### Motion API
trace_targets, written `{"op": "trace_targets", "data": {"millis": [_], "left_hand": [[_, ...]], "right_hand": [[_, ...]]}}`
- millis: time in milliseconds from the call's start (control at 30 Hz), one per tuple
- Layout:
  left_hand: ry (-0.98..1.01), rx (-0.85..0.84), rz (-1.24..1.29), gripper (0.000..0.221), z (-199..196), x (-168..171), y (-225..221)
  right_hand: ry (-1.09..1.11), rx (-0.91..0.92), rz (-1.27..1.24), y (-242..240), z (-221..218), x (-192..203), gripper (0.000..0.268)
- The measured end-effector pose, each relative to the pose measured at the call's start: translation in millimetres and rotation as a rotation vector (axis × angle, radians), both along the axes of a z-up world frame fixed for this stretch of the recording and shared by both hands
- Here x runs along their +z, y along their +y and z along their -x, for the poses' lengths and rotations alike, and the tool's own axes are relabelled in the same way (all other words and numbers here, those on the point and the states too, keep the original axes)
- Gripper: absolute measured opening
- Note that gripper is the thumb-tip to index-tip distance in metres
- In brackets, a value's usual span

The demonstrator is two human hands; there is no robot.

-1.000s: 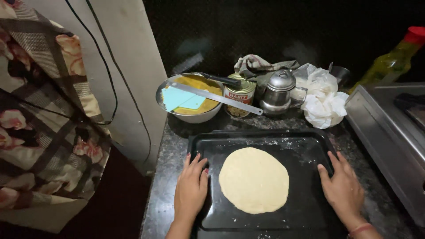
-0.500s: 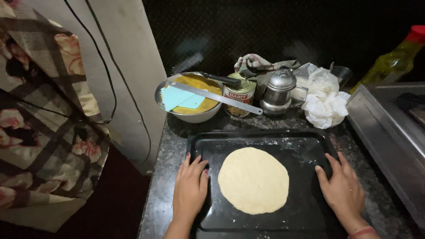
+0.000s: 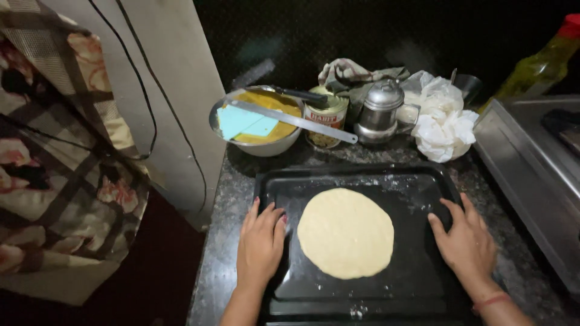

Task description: Flattening and shaping pizza dough on a baking tray in a kitchen.

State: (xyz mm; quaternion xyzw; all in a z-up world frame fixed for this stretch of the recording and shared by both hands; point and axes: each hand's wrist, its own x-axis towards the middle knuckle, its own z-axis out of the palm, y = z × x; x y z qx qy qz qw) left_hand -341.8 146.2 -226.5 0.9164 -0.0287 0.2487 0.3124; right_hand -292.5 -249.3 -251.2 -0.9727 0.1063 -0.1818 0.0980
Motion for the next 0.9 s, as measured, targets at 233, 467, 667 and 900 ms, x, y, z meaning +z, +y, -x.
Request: {"op": "trace_targets", "data": {"millis": [233,467,667,900], "left_hand": [[0.011,0.0,0.022,0.031,0,-1,-1],[0.014,0.011,-0.027,0.031,-2,-3,-1],[0.044,0.021,-0.03,0.031,-1,1,-2],[0.008,0.017,-0.051,0.031,-4,-6,-1]], "right_hand": [[-0.02,-0.015,-0.005,0,-1,-2,0.055],[0.014,-0.018,-0.008,-1,-5,-4,0.056],[0.074,-0.048,0.001,5,-3,5,0.055],[0.056,-0.04,-0.017,5,0,6,0.055]]}}
